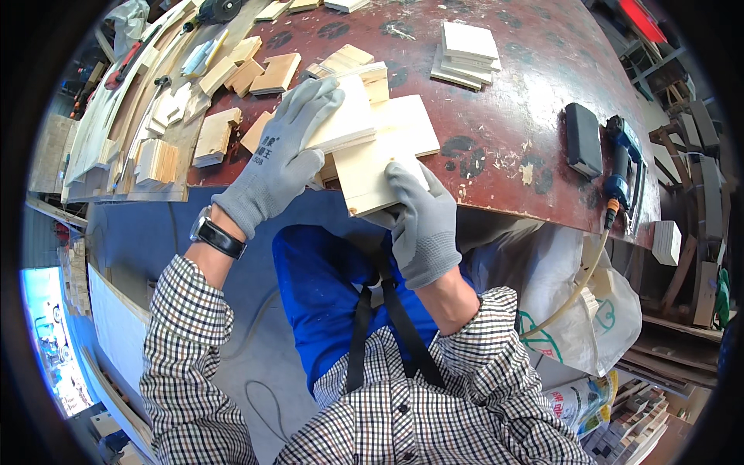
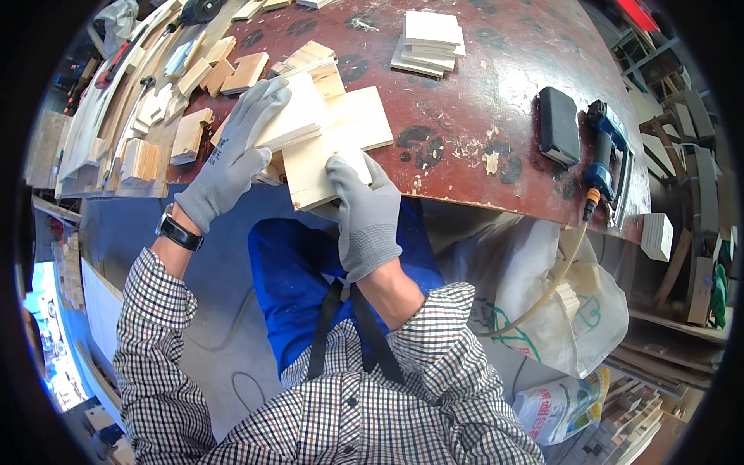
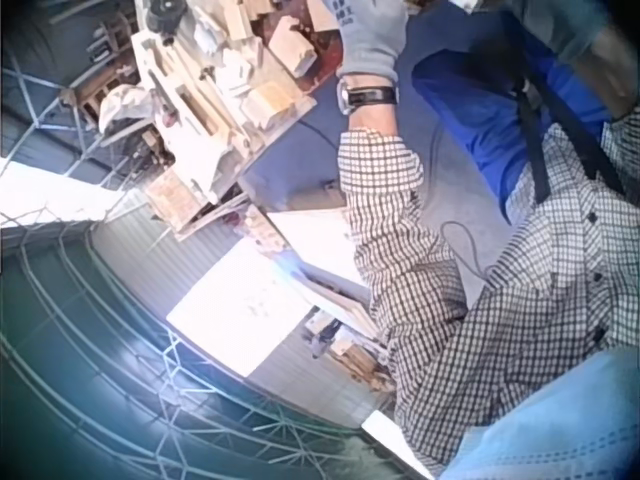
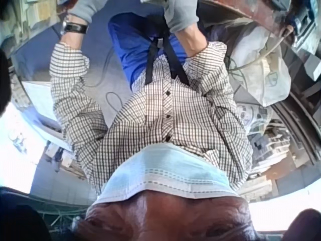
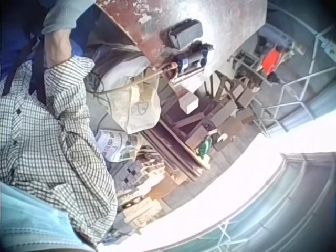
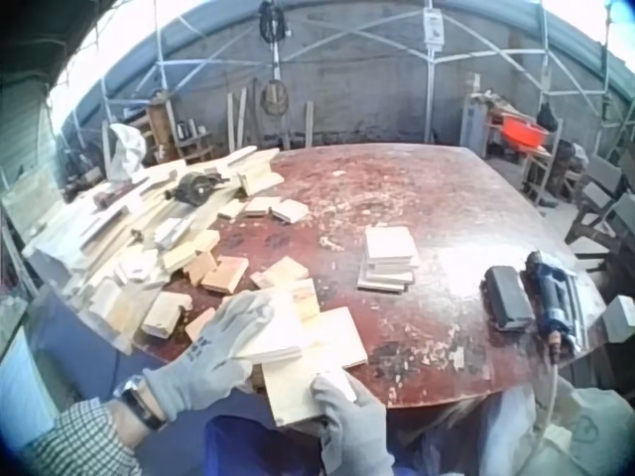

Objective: The person assembles small wooden boxes by hand at a workbench. They pick up pre-cut wooden pieces, fit them together to form box shapes, and stack the completed boxes on the table.

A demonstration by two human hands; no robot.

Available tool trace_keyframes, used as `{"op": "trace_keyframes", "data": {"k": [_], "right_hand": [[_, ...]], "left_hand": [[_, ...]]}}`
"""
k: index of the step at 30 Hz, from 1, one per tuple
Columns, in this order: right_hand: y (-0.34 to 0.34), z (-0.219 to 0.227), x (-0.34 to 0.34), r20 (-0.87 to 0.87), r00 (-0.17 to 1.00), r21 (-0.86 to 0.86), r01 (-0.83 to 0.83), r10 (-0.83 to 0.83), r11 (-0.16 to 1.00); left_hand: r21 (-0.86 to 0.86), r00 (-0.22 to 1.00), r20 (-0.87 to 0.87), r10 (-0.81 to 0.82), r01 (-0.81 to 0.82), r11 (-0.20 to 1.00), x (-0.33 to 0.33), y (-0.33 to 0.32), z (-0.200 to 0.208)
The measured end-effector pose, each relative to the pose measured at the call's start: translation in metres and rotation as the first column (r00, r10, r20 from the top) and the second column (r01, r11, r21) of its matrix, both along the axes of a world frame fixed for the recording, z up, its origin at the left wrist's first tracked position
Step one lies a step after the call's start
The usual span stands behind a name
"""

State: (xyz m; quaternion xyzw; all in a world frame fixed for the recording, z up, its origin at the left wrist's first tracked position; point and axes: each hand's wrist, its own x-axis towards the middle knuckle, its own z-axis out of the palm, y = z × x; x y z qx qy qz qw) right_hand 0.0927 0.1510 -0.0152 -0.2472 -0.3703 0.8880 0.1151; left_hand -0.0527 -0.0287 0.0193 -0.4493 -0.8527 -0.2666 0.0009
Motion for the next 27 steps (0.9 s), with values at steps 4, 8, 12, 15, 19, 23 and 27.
{"op": "trace_keyframes", "data": {"k": [4, 8, 12, 15, 19, 23, 27], "right_hand": [[-0.018, -0.01, -0.005, 0.058, 0.997, -0.017, 0.054, -0.053, 0.998], [-0.045, 0.007, -0.007, 0.08, 0.995, -0.084, 0.058, -0.052, 0.995], [-0.044, -0.002, -0.006, 0.082, 0.997, -0.055, 0.022, -0.017, 0.998], [-0.043, 0.002, -0.005, 0.059, 0.996, -0.105, 0.067, -0.061, 0.992], [-0.038, 0.004, -0.003, 0.058, 0.996, -0.117, 0.08, -0.074, 0.99], [-0.049, 0.005, -0.006, 0.057, 0.997, -0.097, 0.056, -0.05, 0.994], [-0.051, 0.005, -0.007, 0.056, 0.996, -0.145, 0.075, -0.067, 0.987]], "left_hand": [[0.024, 0.999, 0.019, -0.027, 0.026, 0.999, -0.002, 0.001, -0.001], [0.045, 0.996, 0.051, -0.071, 0.069, 0.997, -0.004, -0.003, 0.0], [0.036, 0.995, 0.044, -0.09, 0.089, 0.995, -0.006, -0.004, 0.001], [0.027, 0.995, 0.059, -0.078, 0.077, 0.997, -0.007, -0.004, 0.006], [0.025, 0.997, 0.039, -0.062, 0.061, 0.998, -0.007, -0.001, 0.001], [0.057, 0.995, 0.091, -0.05, 0.045, 0.997, -0.003, 0.002, 0.002], [0.032, 0.996, 0.073, -0.057, 0.055, 0.998, -0.003, -0.002, 0.007]]}}
